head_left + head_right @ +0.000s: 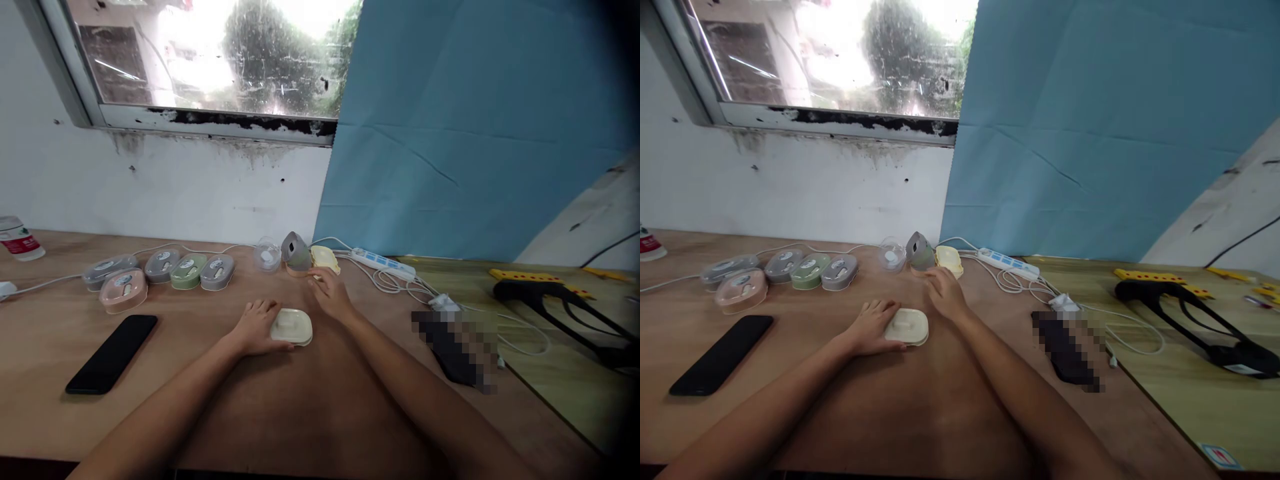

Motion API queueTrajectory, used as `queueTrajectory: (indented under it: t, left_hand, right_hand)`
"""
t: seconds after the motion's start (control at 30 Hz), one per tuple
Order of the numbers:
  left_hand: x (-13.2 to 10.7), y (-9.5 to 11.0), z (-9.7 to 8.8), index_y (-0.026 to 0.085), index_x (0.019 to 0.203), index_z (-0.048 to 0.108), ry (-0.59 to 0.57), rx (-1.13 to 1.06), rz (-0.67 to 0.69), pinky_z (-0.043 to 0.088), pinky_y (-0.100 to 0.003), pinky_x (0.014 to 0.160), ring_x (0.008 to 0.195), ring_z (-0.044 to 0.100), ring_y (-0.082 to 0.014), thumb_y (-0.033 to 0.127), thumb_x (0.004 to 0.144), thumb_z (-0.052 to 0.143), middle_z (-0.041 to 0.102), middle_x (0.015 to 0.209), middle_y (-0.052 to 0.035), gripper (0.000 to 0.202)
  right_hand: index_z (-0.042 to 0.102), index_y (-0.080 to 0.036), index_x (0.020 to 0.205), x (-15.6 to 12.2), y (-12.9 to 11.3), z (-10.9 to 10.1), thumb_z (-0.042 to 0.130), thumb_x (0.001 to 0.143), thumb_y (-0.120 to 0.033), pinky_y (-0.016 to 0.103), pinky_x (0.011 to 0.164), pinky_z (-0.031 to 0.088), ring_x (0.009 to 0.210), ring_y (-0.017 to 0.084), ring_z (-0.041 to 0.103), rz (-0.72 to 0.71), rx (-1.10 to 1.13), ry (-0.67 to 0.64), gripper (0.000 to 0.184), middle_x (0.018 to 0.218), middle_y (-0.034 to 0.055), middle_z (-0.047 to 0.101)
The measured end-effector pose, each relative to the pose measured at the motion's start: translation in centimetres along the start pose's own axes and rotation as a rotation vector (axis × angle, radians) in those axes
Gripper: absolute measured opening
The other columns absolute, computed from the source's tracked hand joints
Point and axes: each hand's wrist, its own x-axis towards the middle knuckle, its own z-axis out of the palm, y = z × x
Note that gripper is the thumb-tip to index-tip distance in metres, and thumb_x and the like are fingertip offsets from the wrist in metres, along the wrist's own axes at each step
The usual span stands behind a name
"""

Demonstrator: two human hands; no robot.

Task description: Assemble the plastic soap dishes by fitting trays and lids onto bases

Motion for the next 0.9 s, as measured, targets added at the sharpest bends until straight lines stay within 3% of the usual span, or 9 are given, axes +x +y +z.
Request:
queueTrajectory:
  t: [0.1,0.23,0.37,0.47,0.6,0.73,0.83,0.9]
  left_hand:
    - [0.0,0.1,0.0,0.021,0.137,0.046,-0.01,0.0,0.015,0.035,-0.048,0.094,0.113,0.048,-0.036,0.083,0.064,0.053,0.053,0.129,-0.0168,0.097]
    - [0.1,0.7,0.0,0.021,0.135,0.048,-0.013,0.012,0.021,0.035,-0.048,0.094,0.113,0.046,-0.036,0.086,0.059,0.055,0.051,0.13,-0.0167,0.1]
    - [0.2,0.9,0.0,0.02,0.135,0.047,-0.025,0.01,0.026,0.034,-0.048,0.096,0.113,0.046,-0.0353,0.087,0.059,0.052,0.05,0.129,-0.0164,0.101]
    - [0.3,0.9,-0.1,0.019,0.136,0.047,-0.033,0.015,0.035,0.034,-0.049,0.095,0.111,0.046,-0.0355,0.088,0.06,0.05,0.051,0.127,-0.0165,0.103]
    - [0.3,0.7,0.1,0.018,0.138,0.045,-0.029,0.013,0.036,0.033,-0.051,0.095,0.111,0.046,-0.0367,0.089,0.058,0.051,0.052,0.126,-0.0175,0.107]
    - [0.4,0.0,0.4,0.018,0.141,0.04,0.008,-0.051,0.004,0.032,-0.051,0.099,0.119,0.044,-0.0364,0.081,0.071,0.047,0.048,0.135,-0.0175,0.094]
    - [0.6,-1.2,0.5,0.019,0.142,0.037,0.156,-0.093,-0.072,0.031,-0.051,0.102,0.127,0.04,-0.0349,0.068,0.082,0.049,0.045,0.139,-0.0171,0.078]
    - [0.9,-2.2,0.5,0.02,0.144,0.032,0.318,-0.119,-0.142,0.031,-0.051,0.102,0.128,0.04,-0.0345,0.061,0.082,0.056,0.045,0.138,-0.017,0.078]
  right_hand:
    - [0.062,-0.023,0.115,4.2,0.9,-0.1,0.049,0.09,-0.025,0.044,0.105,0.039,0.118,0.026,0.051,-0.047,-0.2,-0.098,0.028,0.119,0.0093,0.059]
    - [0.054,-0.022,0.132,8.4,2.0,0.2,0.051,0.089,-0.022,0.044,0.105,0.037,0.126,0.029,0.045,-0.061,-0.45,-0.262,0.043,0.14,0.0129,0.044]
    - [0.052,-0.025,0.134,10.1,2.1,0.7,0.052,0.09,-0.03,0.045,0.102,0.039,0.125,0.031,0.047,-0.015,-0.554,-0.378,0.044,0.147,0.0131,0.037]
    - [0.059,-0.025,0.123,10.4,1.7,1.2,0.056,0.088,-0.028,0.042,0.094,0.044,0.113,0.028,0.056,0.053,-0.579,-0.404,0.035,0.137,0.0116,0.049]
    - [0.067,-0.023,0.099,10.9,1.2,1.5,0.058,0.086,-0.023,0.042,0.094,0.042,0.103,0.025,0.059,0.102,-0.565,-0.335,0.016,0.115,0.0091,0.061]
    - [0.065,-0.02,0.09,10.9,0.7,0.7,0.058,0.085,-0.023,0.041,0.092,0.042,0.099,0.024,0.059,0.147,-0.426,-0.154,0.009,0.109,0.0092,0.062]
    - [0.061,-0.019,0.087,9.5,0.2,-0.5,0.057,0.085,-0.029,0.039,0.089,0.045,0.095,0.022,0.06,0.211,-0.118,0.04,0.011,0.1,0.0069,0.062]
    - [0.057,-0.021,0.089,7.4,-0.5,-1.0,0.055,0.086,-0.04,0.037,0.083,0.049,0.087,0.02,0.063,0.311,0.228,0.076,0.02,0.09,0.0031,0.063]
